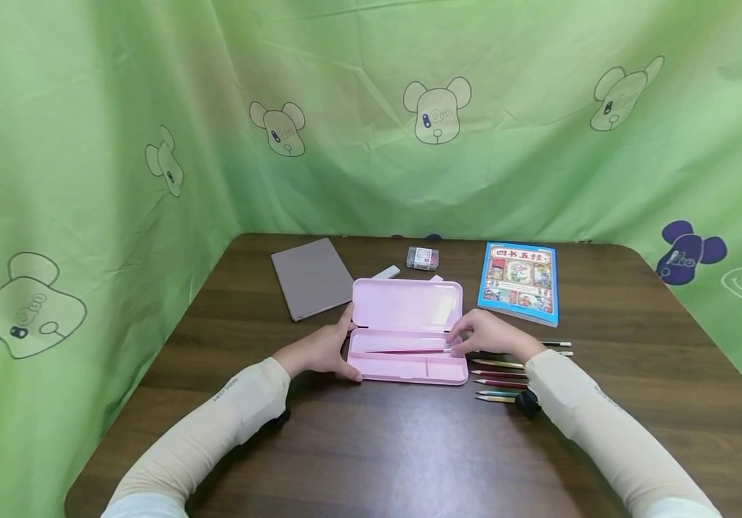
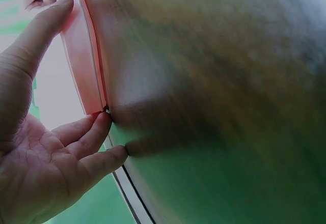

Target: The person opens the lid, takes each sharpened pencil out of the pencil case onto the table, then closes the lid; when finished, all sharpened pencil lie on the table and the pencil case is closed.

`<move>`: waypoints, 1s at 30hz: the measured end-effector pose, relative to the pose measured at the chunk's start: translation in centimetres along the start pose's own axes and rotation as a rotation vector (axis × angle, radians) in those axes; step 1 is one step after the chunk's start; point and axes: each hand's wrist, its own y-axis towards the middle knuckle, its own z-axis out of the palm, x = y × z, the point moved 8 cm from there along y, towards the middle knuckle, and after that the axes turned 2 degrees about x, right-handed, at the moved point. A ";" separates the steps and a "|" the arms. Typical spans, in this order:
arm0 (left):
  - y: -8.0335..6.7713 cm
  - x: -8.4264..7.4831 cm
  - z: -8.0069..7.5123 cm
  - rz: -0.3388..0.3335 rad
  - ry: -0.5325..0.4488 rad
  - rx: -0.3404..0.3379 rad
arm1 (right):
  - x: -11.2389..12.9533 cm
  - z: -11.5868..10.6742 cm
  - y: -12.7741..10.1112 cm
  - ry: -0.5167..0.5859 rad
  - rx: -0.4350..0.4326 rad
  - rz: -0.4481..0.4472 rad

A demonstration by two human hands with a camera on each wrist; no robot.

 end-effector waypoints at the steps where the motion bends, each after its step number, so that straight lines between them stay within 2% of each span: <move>1: 0.0 -0.1 0.0 0.004 -0.004 -0.001 | 0.1 0.1 0.1 -0.012 0.006 0.009; 7: 0.0 -0.2 0.1 0.006 -0.014 -0.008 | 0.5 0.5 0.6 -0.082 0.028 0.034; 16: 0.0 -0.3 0.0 0.006 -0.013 -0.008 | 1.1 0.6 0.4 -0.099 0.038 0.024; 23: -0.2 -0.2 0.0 -0.010 -0.014 0.000 | 1.6 -0.2 -0.3 -0.132 -0.016 -0.021; 30: -0.3 -0.2 -0.2 0.001 -0.020 -0.012 | 1.2 -1.4 -1.5 -0.099 -0.077 0.037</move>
